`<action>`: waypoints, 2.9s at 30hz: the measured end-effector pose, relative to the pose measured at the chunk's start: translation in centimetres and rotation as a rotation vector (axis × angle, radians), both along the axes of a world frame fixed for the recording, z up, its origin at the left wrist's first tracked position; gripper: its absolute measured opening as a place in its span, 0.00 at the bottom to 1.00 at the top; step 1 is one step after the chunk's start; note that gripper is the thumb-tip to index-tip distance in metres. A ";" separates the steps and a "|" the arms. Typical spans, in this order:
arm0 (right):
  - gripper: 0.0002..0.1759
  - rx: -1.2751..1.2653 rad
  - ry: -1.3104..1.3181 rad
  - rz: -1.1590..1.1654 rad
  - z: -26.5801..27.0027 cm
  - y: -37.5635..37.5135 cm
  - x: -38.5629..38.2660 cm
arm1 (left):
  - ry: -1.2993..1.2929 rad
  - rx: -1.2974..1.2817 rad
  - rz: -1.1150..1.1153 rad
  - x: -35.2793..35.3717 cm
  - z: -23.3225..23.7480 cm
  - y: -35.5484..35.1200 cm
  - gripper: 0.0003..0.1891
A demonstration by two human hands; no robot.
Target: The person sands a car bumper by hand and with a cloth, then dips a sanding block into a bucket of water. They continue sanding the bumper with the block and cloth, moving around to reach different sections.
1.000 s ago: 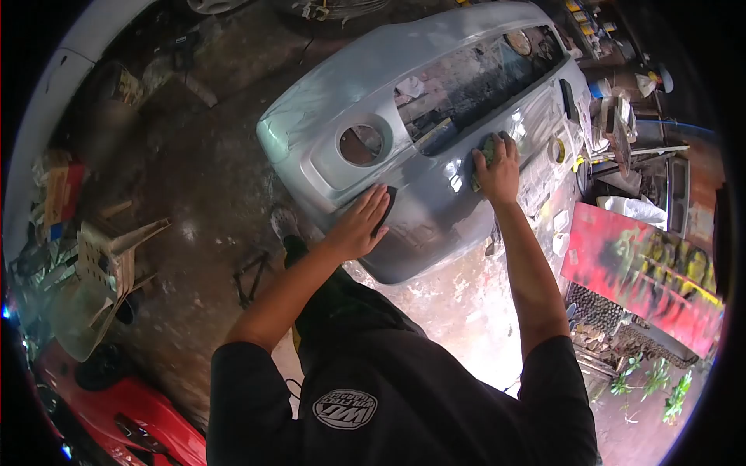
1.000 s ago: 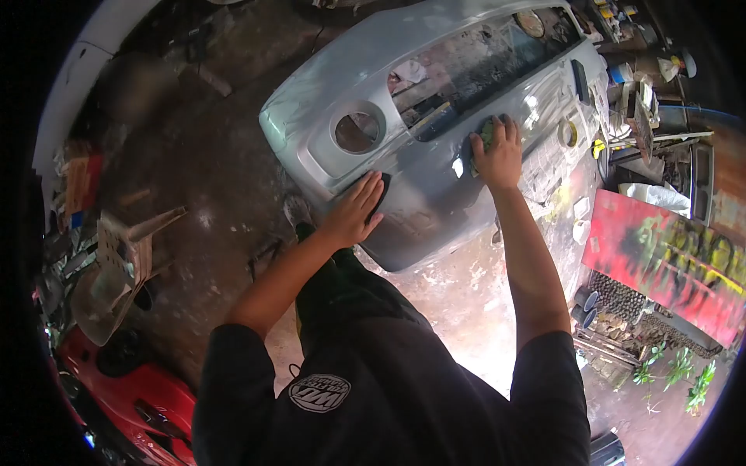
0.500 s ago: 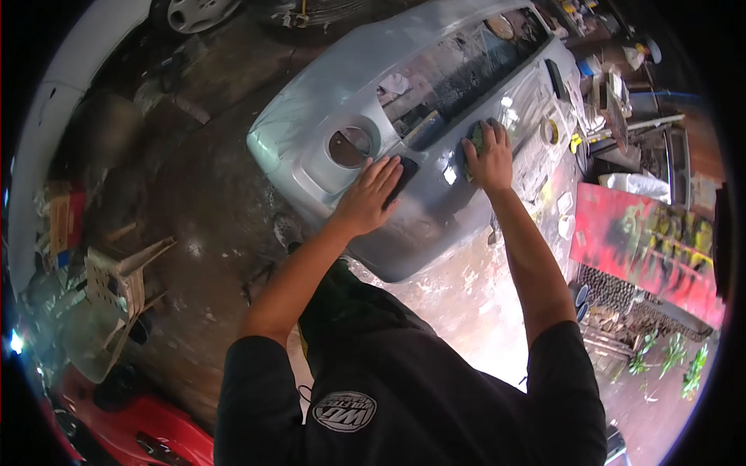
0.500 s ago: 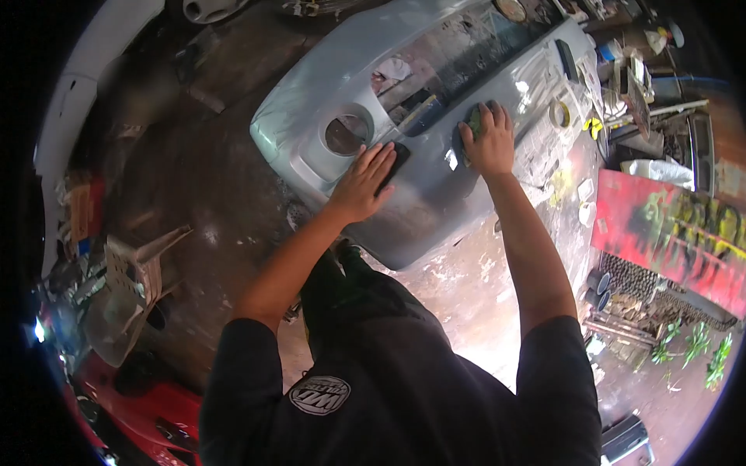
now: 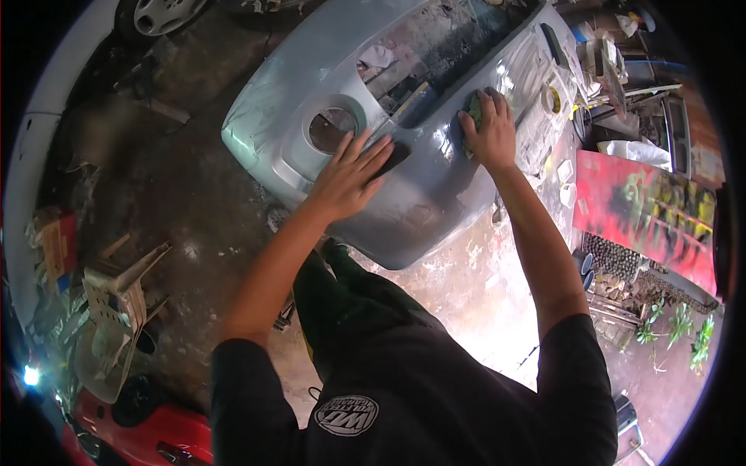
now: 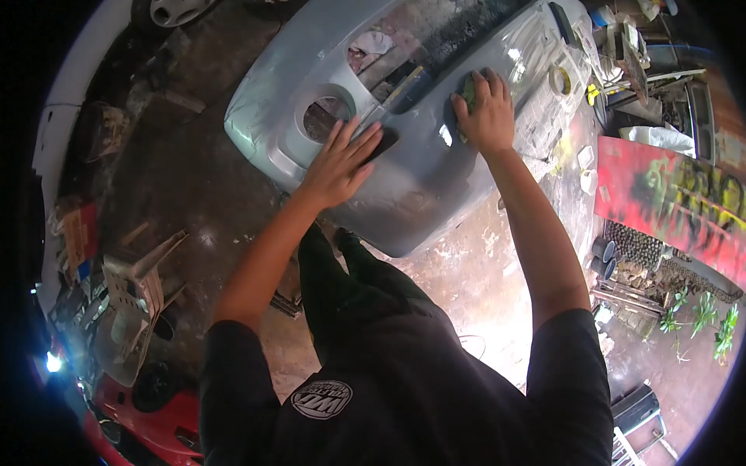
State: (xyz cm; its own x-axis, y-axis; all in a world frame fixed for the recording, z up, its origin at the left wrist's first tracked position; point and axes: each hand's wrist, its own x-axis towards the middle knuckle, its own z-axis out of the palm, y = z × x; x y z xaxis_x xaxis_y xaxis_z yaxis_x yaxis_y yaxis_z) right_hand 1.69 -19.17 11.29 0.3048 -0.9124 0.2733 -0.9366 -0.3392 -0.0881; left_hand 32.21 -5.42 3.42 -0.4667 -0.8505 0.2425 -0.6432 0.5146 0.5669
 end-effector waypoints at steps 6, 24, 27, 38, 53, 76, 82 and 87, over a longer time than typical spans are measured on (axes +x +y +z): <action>0.34 -0.006 0.028 -0.010 -0.1 0.0 -0.4 | -0.119 -0.062 0.079 -1.0 0.0 -0.2 0.34; 0.35 -0.018 -0.027 -0.039 -0.1 0.2 0.1 | -0.298 -0.115 0.117 1.7 1.6 -3.3 0.36; 0.35 -0.027 -0.019 -0.037 -0.2 0.1 -0.1 | -0.380 -0.162 0.280 1.1 2.0 -6.9 0.35; 0.34 -0.002 -0.035 -0.050 0.2 0.3 0.0 | -0.307 -0.101 0.376 -2.5 1.4 -4.8 0.37; 0.33 -0.014 -0.057 -0.046 0.4 0.4 0.0 | -0.393 -0.165 0.425 0.9 3.0 -9.1 0.38; 0.33 0.000 -0.002 -0.075 0.1 0.5 0.2 | 0.084 0.115 0.501 -4.8 1.5 5.3 0.28; 0.33 -0.029 -0.004 -0.058 0.0 0.2 0.1 | 0.637 0.407 0.949 -2.4 -0.7 7.3 0.21; 0.33 -0.013 -0.016 -0.060 0.3 0.4 0.2 | 1.186 0.558 1.230 0.8 -0.9 5.4 0.20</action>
State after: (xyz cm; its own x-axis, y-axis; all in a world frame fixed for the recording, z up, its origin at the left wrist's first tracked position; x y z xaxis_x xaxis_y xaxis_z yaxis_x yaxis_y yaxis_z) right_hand 1.91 -18.75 11.58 0.2448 -0.9253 0.2897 -0.9540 -0.2833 -0.0986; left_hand 33.00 -0.04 2.47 0.6226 -0.6299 -0.4643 0.3667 -0.2894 0.8842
